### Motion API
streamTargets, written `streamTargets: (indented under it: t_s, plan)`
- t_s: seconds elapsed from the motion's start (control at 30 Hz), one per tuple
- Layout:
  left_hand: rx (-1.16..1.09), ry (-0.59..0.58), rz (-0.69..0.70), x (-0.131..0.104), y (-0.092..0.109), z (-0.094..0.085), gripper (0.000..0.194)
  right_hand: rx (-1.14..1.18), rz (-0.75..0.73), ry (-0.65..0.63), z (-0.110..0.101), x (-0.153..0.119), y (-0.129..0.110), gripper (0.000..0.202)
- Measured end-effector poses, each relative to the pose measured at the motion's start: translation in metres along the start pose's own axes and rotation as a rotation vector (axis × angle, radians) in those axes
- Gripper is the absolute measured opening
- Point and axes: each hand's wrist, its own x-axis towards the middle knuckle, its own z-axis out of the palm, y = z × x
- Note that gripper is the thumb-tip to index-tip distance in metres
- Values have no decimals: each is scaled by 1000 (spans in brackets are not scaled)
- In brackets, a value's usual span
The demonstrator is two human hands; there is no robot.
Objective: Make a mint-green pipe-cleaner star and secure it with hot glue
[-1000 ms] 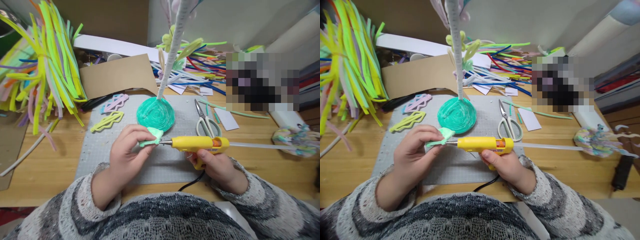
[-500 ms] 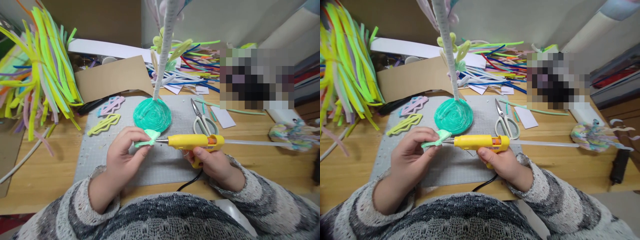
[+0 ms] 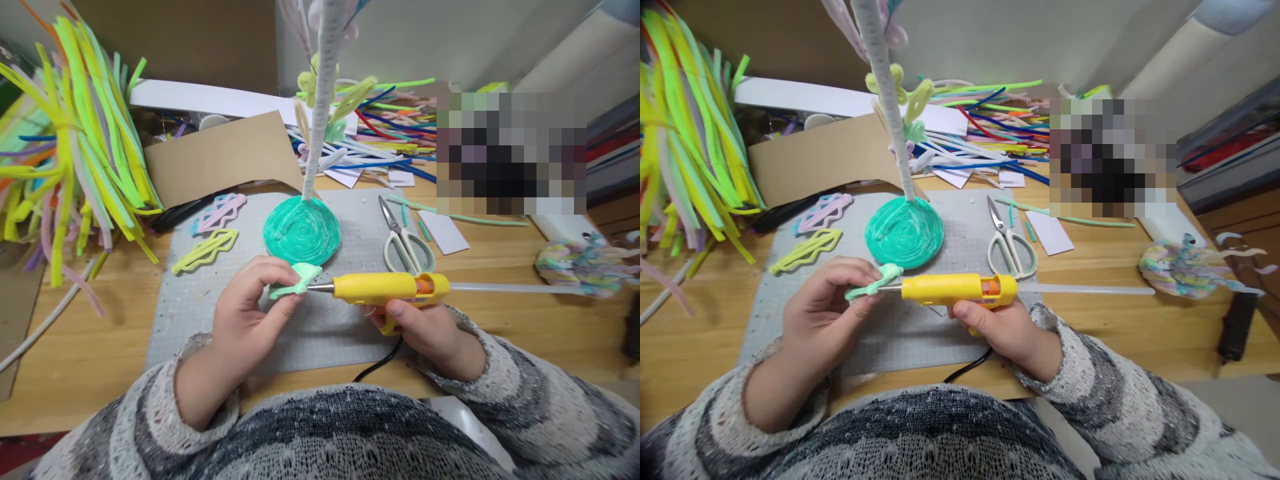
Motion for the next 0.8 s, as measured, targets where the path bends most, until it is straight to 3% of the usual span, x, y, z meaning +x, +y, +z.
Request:
streamTargets:
  t_s: [0.8]
  plan:
    - [-42,-7,-6,-1,0,0,20,-27,-27,-20,4,3,-3,47]
